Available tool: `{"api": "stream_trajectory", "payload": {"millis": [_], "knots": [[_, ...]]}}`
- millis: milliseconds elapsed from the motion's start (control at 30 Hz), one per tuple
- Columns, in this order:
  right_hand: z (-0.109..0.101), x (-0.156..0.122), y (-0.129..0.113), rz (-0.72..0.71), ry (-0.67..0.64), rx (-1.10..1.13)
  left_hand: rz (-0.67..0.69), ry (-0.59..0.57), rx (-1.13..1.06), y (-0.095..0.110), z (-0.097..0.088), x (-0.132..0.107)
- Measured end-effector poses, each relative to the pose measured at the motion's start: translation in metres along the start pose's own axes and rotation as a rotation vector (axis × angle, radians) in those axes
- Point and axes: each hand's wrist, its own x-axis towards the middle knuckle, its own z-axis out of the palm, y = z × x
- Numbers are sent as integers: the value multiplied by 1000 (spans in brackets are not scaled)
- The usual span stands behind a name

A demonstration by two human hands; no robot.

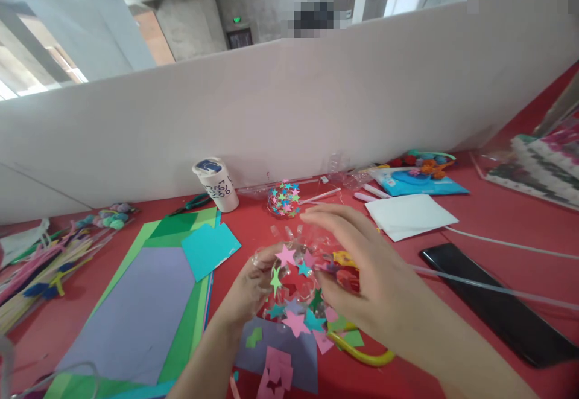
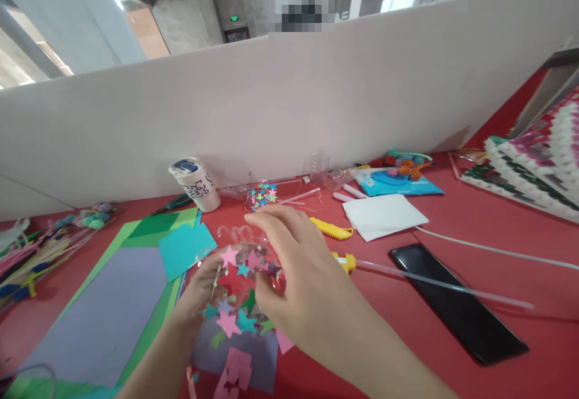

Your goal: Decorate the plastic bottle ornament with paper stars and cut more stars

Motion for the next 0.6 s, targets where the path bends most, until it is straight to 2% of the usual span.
{"api": "stream_trajectory", "payload": {"millis": [167,300,433,600], "knots": [[12,3,3,-73,-12,-117,89,-172,93,0,1,3],[13,4,5,-61,-20,-90,171,-196,108,-3,-2,2],[9,2,3,-54,-45,-38,136,-203,149,-3,-4,1],[10,3,3,-63,-16,-90,89,-234,89,-7,-5,1]]}}
